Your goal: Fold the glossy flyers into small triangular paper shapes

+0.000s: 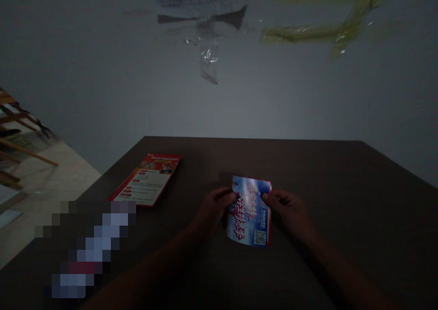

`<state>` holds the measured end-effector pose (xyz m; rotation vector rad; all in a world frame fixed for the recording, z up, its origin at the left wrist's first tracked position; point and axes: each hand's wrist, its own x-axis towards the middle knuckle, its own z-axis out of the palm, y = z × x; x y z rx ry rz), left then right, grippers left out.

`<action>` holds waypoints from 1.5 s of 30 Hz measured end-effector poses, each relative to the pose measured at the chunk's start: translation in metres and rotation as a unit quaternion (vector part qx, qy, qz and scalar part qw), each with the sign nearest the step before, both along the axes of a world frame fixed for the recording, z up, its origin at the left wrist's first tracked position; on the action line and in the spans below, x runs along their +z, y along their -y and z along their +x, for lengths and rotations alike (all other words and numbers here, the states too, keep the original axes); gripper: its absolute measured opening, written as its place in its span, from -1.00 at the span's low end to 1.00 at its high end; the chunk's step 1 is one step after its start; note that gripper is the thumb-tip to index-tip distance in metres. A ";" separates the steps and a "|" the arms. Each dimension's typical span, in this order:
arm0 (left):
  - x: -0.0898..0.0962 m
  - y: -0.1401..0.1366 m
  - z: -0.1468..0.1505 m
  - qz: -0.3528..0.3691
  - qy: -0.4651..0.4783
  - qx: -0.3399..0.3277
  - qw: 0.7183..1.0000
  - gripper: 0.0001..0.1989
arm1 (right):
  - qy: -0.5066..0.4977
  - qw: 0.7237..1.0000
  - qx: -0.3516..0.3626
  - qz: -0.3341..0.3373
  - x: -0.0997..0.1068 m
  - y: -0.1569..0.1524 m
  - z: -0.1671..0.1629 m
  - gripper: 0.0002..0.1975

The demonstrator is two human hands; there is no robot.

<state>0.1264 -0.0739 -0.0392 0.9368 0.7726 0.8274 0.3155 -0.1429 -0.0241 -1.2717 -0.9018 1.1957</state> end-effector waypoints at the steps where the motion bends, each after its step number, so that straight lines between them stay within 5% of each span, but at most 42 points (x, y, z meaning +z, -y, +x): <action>1: 0.001 0.001 -0.001 0.007 -0.014 -0.005 1.000 -0.70 | 0.019 1.000 0.010 0.000 0.001 0.000 -0.001 -0.74; 8: -0.001 0.009 -0.001 0.008 -0.104 0.021 0.994 -0.66 | 0.073 0.996 0.042 -0.018 -0.003 0.001 0.000 -0.67; 45: -0.001 0.011 -0.001 0.026 -0.155 0.055 0.986 -0.67 | -0.021 0.997 0.048 -0.055 -0.013 -0.003 0.001 -0.69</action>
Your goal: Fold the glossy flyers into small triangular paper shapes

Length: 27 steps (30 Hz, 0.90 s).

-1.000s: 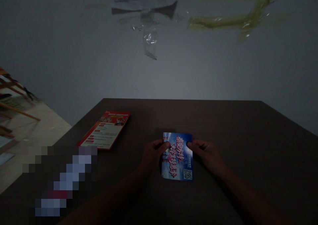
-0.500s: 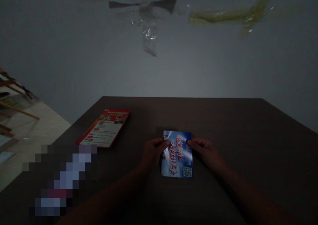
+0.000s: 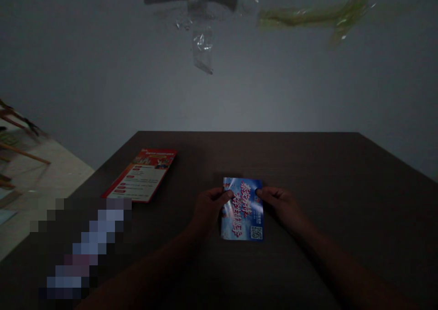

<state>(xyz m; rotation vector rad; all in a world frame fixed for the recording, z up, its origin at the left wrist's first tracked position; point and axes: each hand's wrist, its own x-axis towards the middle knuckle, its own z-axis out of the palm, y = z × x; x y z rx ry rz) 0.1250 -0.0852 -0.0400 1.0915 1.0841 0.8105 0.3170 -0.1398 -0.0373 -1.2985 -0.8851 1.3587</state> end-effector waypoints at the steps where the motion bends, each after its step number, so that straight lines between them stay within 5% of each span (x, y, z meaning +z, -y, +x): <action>1: 0.000 0.000 0.000 0.000 0.000 -0.003 1.000 -0.67 | -0.001 1.000 -0.001 -0.002 0.000 0.000 0.000 -0.70; 27: 0.003 0.000 -0.003 0.019 -0.011 -0.010 1.000 -0.69 | -0.008 1.000 0.002 0.000 -0.002 -0.001 -0.001 -0.69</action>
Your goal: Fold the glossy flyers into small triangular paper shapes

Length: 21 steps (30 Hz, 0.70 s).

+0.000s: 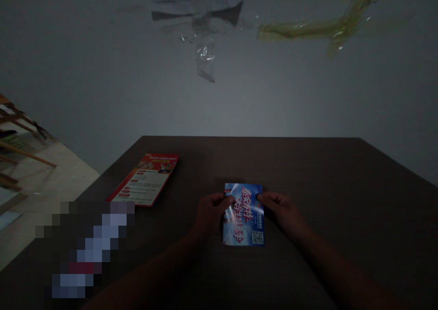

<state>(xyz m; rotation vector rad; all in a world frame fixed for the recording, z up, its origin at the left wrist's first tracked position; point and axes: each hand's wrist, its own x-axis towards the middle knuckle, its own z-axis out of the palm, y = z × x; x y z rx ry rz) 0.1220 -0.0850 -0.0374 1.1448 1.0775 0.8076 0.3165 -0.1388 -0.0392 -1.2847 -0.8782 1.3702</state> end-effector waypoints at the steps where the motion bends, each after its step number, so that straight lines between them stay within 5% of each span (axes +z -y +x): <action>1: 0.000 0.000 0.001 -0.004 0.009 0.001 1.000 -0.69 | -0.002 1.000 0.000 0.000 0.000 0.000 0.000 -0.69; 21: -0.001 0.000 0.003 -0.009 0.016 0.002 1.000 -0.68 | 0.017 1.000 -0.016 0.000 -0.004 -0.002 0.003 -0.71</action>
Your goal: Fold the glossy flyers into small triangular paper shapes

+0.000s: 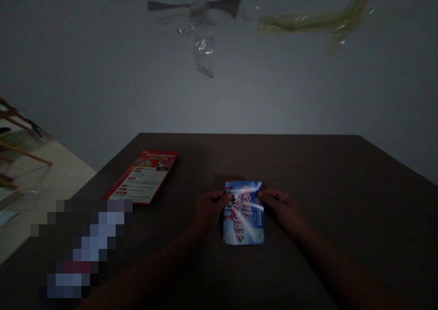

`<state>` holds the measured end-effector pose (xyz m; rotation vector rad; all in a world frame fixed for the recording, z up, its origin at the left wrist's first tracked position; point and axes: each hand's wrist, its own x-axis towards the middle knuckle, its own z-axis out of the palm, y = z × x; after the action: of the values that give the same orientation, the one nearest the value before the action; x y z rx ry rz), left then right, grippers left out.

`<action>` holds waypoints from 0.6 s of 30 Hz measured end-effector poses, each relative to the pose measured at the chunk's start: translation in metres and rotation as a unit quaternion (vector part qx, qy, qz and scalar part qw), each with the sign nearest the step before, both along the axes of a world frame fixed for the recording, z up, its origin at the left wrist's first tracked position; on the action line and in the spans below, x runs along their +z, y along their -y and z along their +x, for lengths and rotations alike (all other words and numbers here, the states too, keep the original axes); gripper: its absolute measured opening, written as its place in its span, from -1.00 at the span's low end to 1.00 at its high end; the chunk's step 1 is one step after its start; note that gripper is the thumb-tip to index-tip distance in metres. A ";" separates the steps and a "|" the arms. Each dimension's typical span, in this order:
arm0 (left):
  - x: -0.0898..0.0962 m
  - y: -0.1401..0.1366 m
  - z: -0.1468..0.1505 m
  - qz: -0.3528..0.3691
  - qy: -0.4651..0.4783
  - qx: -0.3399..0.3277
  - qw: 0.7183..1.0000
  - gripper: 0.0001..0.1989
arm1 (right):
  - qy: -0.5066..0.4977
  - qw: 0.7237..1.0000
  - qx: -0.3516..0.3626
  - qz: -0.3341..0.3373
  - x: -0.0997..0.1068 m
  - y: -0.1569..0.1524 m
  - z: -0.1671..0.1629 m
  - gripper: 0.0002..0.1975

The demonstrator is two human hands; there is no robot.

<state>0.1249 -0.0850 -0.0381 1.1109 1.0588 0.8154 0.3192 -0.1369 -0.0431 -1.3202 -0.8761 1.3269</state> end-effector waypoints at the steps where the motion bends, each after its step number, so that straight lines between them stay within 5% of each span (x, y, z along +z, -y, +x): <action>1: -0.001 0.000 0.000 0.001 -0.005 0.001 1.000 -0.69 | -0.002 1.000 0.001 -0.005 0.000 0.000 0.000 -0.71; 18: 0.002 0.001 0.002 -0.022 0.016 0.012 1.000 -0.67 | -0.008 1.000 0.010 0.002 0.001 0.001 0.001 -0.73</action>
<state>0.1272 -0.0858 -0.0364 1.0459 1.0600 0.8226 0.3202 -0.1384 -0.0420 -1.2994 -0.8821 1.3497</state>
